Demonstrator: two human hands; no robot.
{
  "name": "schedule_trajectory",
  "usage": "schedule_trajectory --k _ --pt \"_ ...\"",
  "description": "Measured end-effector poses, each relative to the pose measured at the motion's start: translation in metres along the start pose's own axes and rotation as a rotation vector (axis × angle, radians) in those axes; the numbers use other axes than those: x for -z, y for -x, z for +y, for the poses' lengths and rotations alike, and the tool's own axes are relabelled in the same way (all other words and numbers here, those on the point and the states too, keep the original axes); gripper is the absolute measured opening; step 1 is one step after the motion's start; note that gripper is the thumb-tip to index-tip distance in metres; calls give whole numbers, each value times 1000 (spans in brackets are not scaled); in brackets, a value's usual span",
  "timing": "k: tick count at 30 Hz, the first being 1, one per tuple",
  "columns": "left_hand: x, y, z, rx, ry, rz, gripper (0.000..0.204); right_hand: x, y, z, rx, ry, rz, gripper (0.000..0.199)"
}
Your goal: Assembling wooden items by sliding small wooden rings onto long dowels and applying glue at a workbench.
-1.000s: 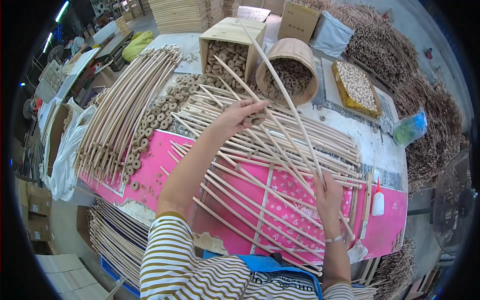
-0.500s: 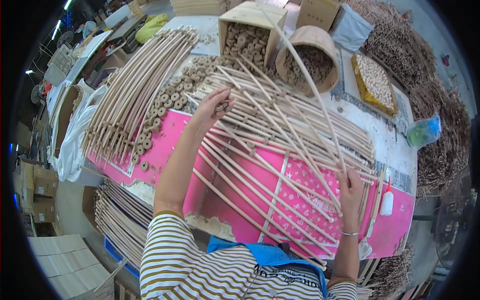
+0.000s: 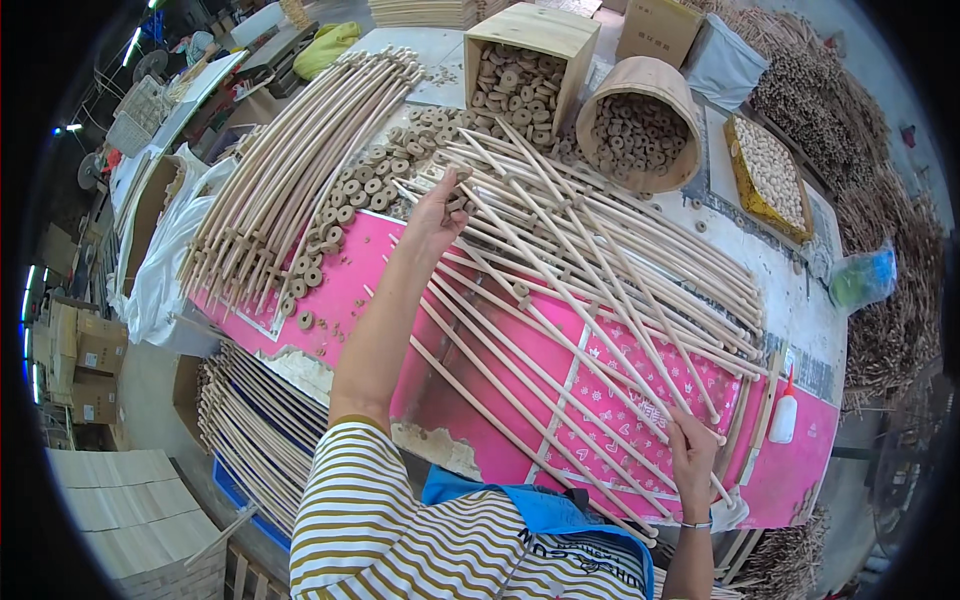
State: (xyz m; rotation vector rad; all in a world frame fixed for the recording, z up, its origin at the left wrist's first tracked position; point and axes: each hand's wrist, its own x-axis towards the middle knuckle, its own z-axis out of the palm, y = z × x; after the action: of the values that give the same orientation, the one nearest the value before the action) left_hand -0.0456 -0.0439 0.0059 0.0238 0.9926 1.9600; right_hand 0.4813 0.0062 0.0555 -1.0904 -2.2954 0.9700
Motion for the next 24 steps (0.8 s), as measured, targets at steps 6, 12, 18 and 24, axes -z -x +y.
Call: schedule_trajectory --k 6,12,18,24 --pt "-10 9 0 -29 -48 56 37 -8 -3 5 21 -7 5 23" --pt "-5 9 -4 -19 13 -22 39 -14 -4 11 3 -31 9 23" --pt "-14 20 -13 -60 -88 -109 29 -22 -27 -7 48 0 13 20" --pt "-75 79 -46 147 -456 -325 33 -39 -96 -40 155 46 90 22"
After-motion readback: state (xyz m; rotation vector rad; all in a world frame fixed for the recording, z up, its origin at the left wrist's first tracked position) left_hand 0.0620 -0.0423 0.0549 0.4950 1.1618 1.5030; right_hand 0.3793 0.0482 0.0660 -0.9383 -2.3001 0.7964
